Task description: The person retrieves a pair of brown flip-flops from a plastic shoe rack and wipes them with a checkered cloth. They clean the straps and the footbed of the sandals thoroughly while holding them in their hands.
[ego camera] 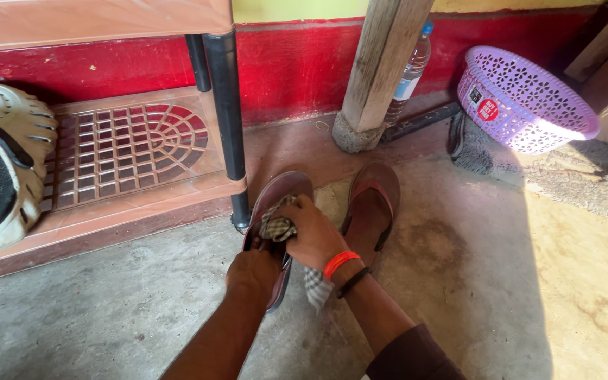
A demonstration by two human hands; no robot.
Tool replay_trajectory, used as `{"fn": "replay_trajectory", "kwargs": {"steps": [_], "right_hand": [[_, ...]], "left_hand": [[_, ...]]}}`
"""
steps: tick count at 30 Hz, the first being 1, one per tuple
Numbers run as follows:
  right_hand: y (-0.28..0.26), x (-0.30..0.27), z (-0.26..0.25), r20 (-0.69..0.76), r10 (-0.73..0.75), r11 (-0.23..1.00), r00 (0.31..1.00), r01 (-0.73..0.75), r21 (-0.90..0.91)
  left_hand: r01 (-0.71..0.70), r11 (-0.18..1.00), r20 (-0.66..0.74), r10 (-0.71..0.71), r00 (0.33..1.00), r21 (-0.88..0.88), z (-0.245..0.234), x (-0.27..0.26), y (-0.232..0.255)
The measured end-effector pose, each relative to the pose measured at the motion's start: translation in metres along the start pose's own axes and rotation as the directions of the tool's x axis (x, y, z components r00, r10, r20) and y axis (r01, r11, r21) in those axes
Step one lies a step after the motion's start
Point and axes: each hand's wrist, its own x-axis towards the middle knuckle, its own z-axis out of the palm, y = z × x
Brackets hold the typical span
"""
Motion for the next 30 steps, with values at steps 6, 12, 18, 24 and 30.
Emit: {"fn": "replay_trajectory", "kwargs": {"steps": [6, 12, 18, 24, 30], "right_hand": [[0.031, 0.006, -0.009, -0.216, 0.127, 0.988, 0.968, -0.144, -0.061], [0.011, 0.002, -0.012, -0.104, 0.262, 0.960, 0.960, -0.270, -0.073], [-0.011, 0.002, -0.024, -0.108, 0.341, 0.919, 0.934, -0.355, -0.169], [-0.007, 0.002, -0.028, -0.140, 0.381, 0.894, 0.914, -0.403, -0.199], [-0.017, 0.000, -0.014, -0.084, 0.064, 0.992, 0.994, -0.072, -0.105]], "left_hand": [[-0.065, 0.994, -0.050, 0.070, 0.996, 0.088, 0.004, 0.006, 0.001], [-0.100, 0.987, 0.025, 0.098, 0.995, 0.126, -0.028, -0.026, -0.001], [-0.173, 0.974, -0.245, 0.134, 0.960, -0.147, -0.045, -0.065, -0.008], [-0.074, 0.947, -0.420, -0.067, 0.905, -0.312, -0.056, -0.067, 0.000], [0.083, 0.905, -0.205, -0.183, 0.961, -0.416, -0.065, -0.052, 0.002]]}}
